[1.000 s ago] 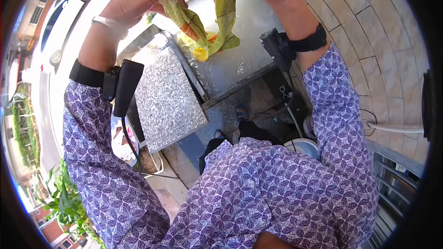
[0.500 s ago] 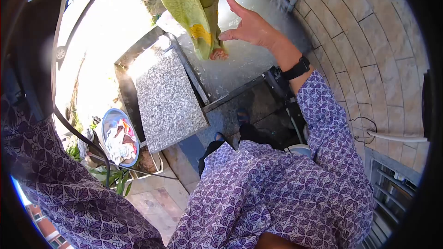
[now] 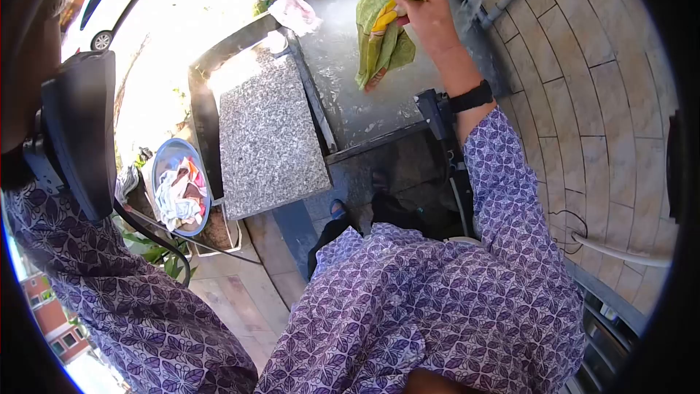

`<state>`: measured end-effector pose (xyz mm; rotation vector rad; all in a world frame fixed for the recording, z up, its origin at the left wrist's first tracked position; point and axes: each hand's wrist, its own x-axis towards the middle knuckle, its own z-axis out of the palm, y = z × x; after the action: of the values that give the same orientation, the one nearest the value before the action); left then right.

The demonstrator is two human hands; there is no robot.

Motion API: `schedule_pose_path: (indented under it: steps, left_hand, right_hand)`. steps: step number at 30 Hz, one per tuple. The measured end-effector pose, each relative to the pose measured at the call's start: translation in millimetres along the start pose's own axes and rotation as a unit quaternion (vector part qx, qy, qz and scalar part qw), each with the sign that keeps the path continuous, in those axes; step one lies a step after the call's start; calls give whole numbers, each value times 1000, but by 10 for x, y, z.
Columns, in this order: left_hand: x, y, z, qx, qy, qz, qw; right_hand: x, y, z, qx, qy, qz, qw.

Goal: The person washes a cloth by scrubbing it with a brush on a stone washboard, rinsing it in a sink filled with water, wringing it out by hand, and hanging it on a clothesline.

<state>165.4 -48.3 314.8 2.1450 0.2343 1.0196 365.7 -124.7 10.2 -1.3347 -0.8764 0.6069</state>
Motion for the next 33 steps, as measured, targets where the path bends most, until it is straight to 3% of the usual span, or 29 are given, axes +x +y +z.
schedule_pose_path:
  steps: [4,7,8,9,11,13,15,17,19,21,23,25,27,30,33]
  left_hand:
    - [-386,-705,-953,37,84,-107,990]
    - [-1244,-2022,-1383,66,140,-251,956]
    - [-1463,-2133,-1171,269,104,-451,845]
    - [-1914,-2794,-1318,439,-32,-349,828]
    - [-1928,-2369,-510,400,-3,-317,860]
    - [-1844,-1834,17,188,-24,-344,920]
    - [-1739,-1508,300,73,-41,-295,952]
    - [-1714,-1467,501,35,-8,-228,973]
    - [-1795,-1335,617,13,59,-218,974]
    - [-2022,-1275,656,3,150,-178,972]
    - [-2328,-1251,648,58,236,-143,959]
    - [-2843,-1217,706,52,265,-209,940]
    - [-3432,-1196,788,149,251,-244,925]
    - [-4169,-1028,986,201,210,-333,897]
    - [-4481,-867,1134,269,188,-385,862]
  right_hand:
    - [112,-160,-153,-43,-31,-32,998]
    - [185,-254,-27,-137,-65,-54,987]
    - [207,-307,74,-201,-81,-67,974]
    - [213,-370,207,-207,-83,-71,972]
    - [214,-488,336,-318,-68,-142,935]
    - [187,-478,641,-346,-83,-169,919]
    - [145,-498,801,-360,-104,-197,906]
    - [84,-677,933,-354,-136,-198,904]
    - [-26,-889,1096,-340,-179,-214,898]
    - [-300,-1033,1270,-313,-167,-335,873]
    - [-622,-945,1474,-294,-211,-358,861]
    - [-983,-737,1565,-315,-289,-344,836]
    - [-1393,-301,1643,-259,-362,-343,827]
    - [-1989,162,1689,-250,-477,-258,802]
    - [-2238,171,1695,-201,-523,-256,787]
